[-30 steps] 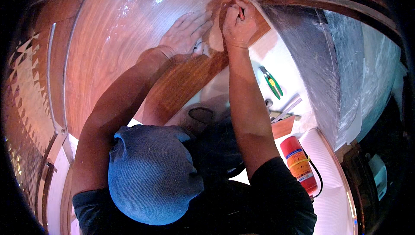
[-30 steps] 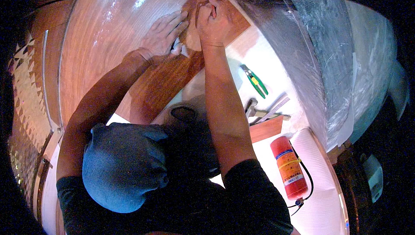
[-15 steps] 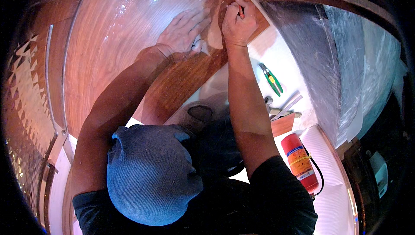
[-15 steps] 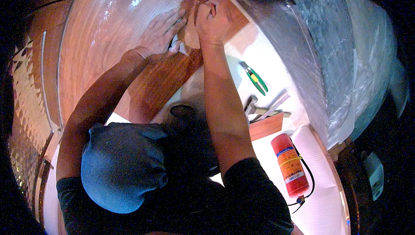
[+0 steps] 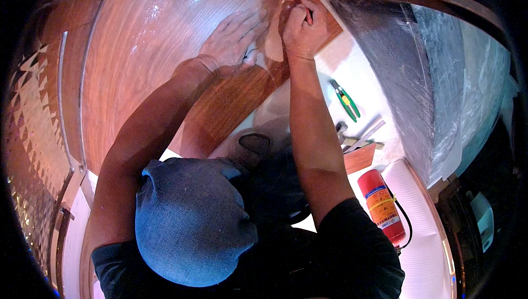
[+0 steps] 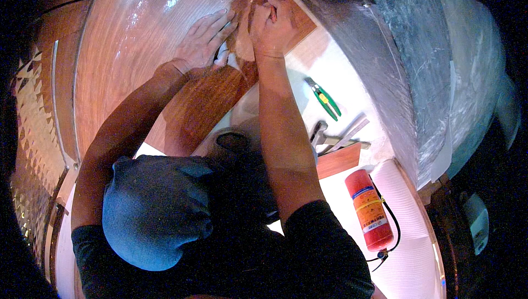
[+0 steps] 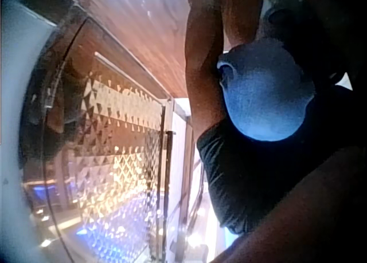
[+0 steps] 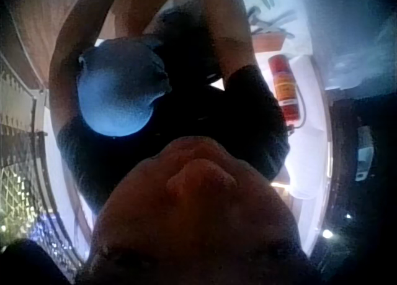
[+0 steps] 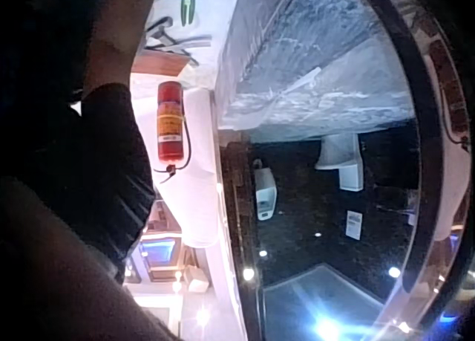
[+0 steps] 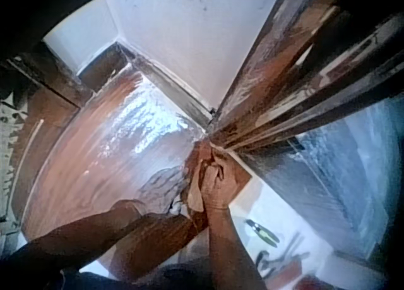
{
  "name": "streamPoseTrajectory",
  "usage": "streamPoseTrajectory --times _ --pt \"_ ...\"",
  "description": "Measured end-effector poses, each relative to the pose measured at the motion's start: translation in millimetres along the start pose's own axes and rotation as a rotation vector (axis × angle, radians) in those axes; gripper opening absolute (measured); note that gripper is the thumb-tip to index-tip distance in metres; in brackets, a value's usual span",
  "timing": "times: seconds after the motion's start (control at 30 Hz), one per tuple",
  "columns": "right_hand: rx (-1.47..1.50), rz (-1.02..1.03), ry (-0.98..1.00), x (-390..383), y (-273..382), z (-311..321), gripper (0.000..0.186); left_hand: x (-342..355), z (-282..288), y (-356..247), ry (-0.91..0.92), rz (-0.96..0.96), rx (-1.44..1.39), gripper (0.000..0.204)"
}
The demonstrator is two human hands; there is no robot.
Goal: The person kneels on the floor and installs wooden flooring planks. They use a utility knife to trim the edges of the planks for a precise fit and a pencil to mark cutting lines along the wall.
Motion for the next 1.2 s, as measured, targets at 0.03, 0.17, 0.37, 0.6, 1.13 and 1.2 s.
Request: streamPoseTrajectory --times 0.03,0.17,0.37,0.6,1.13,1.2 --pt "0.006 0.025 -0.007 -0.3 -1.0 -0.5 0.020 0.1 0.4 -0.3 0.008 0.008 0.000 0.080" --pt "0.032 0.087 -0.022 0.6 -5.4 -2.7 0.021 0.0 -0.3 0.5 -0.011 -0.003 -0.006 0.080" --pt "0.043 -0.021 -0.056 -6.2 -9.2 11.2 0.023 1.5 2.2 -1.7 -0.026 -0.007 -0.021 0.079" --pt "-0.181 -0.015 0.062 -62.5 -10.2 101.3 0.044 -2.0 7.8 -6.3 -0.060 0.000 -0.049 0.075" --pt "0.302 -0.918 0.412 -156.2 -4.3 87.5 0.027 -16.5 24.9 1.6 -0.094 0.176 -0.030 0.064" --pt "0.422 -1.018 0.408 -157.4 -2.5 89.5 0.028 -16.7 22.4 6.3 -0.071 0.168 0.017 0.066"
Point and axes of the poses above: each hand's wrist, its own x-axis towards the middle knuckle, its own z-axis out of the back of the hand, y = z × x, the point moved 4 cm from there along x, towards the middle knuckle, and after that the axes turned 8 degrees about -z, right-handed, at the moved point
